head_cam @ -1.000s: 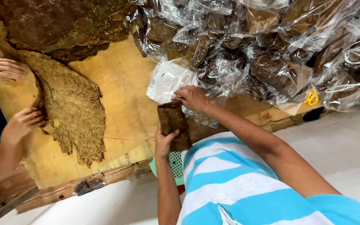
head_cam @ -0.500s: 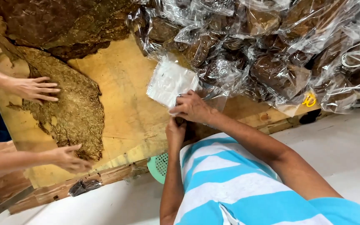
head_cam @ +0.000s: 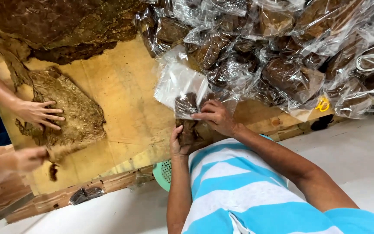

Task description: The person places rolled brown food items into clear plastic bags and sets them aside. Another person folds a large sheet of the same material on the table. The camera wearer handles the items one at a time, placing each into a bag and stacking the finished packages.

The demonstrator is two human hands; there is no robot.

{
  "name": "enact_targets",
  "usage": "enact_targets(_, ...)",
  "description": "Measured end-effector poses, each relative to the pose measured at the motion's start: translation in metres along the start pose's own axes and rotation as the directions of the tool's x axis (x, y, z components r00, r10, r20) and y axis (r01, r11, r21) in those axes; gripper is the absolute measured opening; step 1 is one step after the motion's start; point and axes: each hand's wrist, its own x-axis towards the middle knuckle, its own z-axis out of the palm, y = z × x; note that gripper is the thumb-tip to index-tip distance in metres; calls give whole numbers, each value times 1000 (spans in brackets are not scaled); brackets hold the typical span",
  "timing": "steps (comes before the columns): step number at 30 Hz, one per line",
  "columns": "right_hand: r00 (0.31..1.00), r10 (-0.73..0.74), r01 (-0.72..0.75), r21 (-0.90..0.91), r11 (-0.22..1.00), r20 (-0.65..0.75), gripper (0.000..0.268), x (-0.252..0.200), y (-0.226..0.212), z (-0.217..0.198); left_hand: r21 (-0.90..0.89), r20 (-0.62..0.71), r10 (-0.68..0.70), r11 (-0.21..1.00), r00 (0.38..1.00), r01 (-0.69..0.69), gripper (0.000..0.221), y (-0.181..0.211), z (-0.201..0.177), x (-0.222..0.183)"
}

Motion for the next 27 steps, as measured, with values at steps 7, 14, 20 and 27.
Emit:
enact_targets(7, 997, -54, 49, 84, 995, 57, 15, -10, -1, 6, -4, -74, 71, 997, 995, -71, 8, -10, 55, -23)
enact_targets(14, 978, 175, -196, 217, 956, 112, 7, -5, -5, -6, 513, 166, 215, 814, 962, -271, 44, -13, 73, -30)
enact_targets(20, 946, 196, -264, 267, 927, 257, 13, -7, -27, -8, 200, 51, 144, 968, 988, -152, 29, -30, 34, 11)
enact_targets(27, 956, 233, -271, 237, 933, 176, 10, -9, -33, -14, 177, 303, 147, 962, 942, -207, 66, -32, 38, -24)
